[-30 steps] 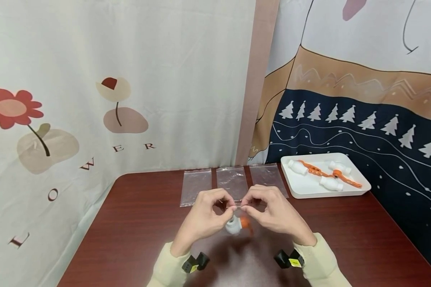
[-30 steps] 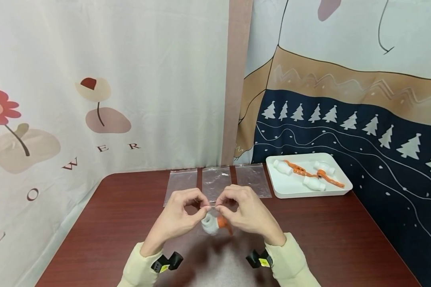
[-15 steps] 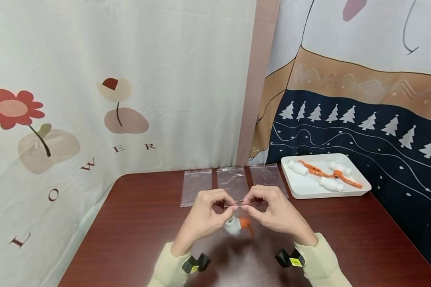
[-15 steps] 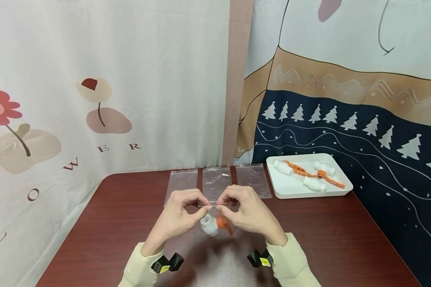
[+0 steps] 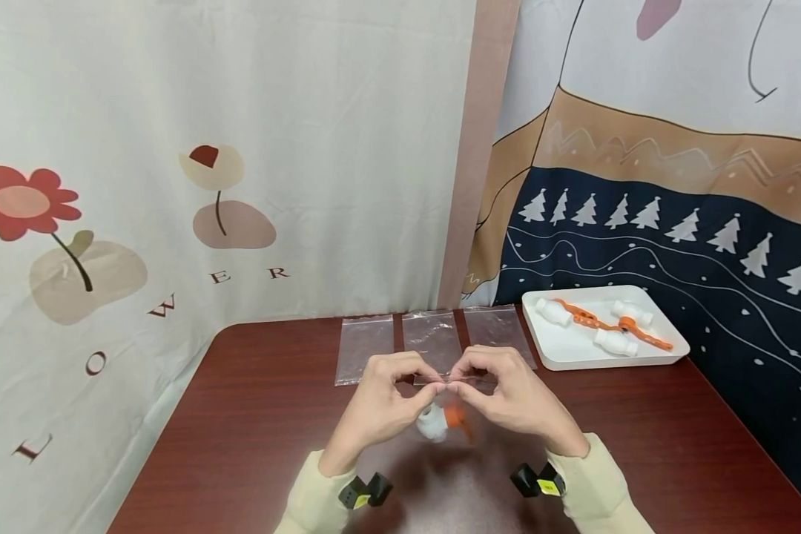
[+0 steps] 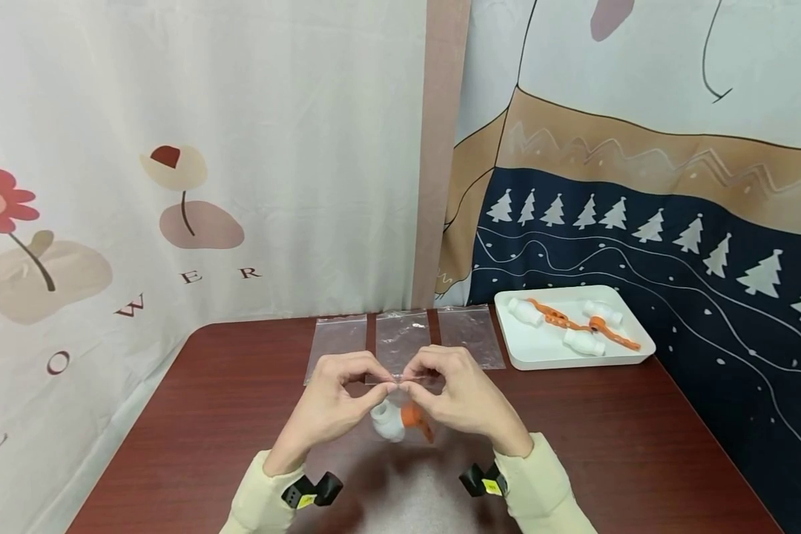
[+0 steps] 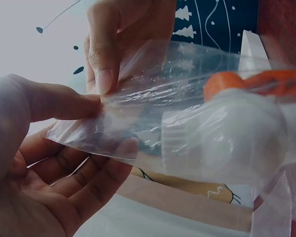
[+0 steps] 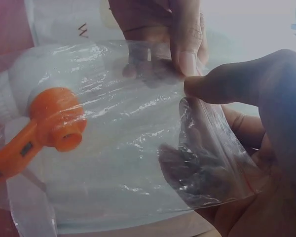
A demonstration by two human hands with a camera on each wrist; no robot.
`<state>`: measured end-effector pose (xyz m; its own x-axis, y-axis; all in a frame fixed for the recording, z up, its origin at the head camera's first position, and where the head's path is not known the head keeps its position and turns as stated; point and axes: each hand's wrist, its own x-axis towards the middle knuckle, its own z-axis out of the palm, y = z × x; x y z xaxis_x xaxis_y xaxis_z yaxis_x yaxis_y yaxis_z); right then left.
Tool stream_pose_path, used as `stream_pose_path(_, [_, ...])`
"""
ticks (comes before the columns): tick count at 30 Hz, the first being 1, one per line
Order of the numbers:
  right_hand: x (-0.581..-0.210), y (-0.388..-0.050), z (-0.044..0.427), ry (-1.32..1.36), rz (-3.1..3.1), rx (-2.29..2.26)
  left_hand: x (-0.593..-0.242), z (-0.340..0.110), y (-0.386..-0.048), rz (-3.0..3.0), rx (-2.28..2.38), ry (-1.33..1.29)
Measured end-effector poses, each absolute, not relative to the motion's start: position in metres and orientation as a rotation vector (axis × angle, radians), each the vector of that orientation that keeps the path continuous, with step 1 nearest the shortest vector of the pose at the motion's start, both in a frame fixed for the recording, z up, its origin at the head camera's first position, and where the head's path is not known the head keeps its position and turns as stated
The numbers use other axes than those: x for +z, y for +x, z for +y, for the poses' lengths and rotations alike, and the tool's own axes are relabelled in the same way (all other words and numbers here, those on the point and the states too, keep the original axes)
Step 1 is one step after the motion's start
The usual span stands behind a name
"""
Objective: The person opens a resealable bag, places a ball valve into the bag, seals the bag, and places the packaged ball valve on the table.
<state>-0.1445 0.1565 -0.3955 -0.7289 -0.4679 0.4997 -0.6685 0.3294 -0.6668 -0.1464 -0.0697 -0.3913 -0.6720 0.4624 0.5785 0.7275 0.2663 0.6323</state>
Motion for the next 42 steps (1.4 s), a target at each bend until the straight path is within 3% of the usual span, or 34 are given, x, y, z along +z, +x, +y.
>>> stream_pose_path(42, [-0.3941,-0.1488,0.1648,1.009,-2.387,1.270,-0.3860,-0.0752,-0.1465,-2.243,-1.419,-1.017])
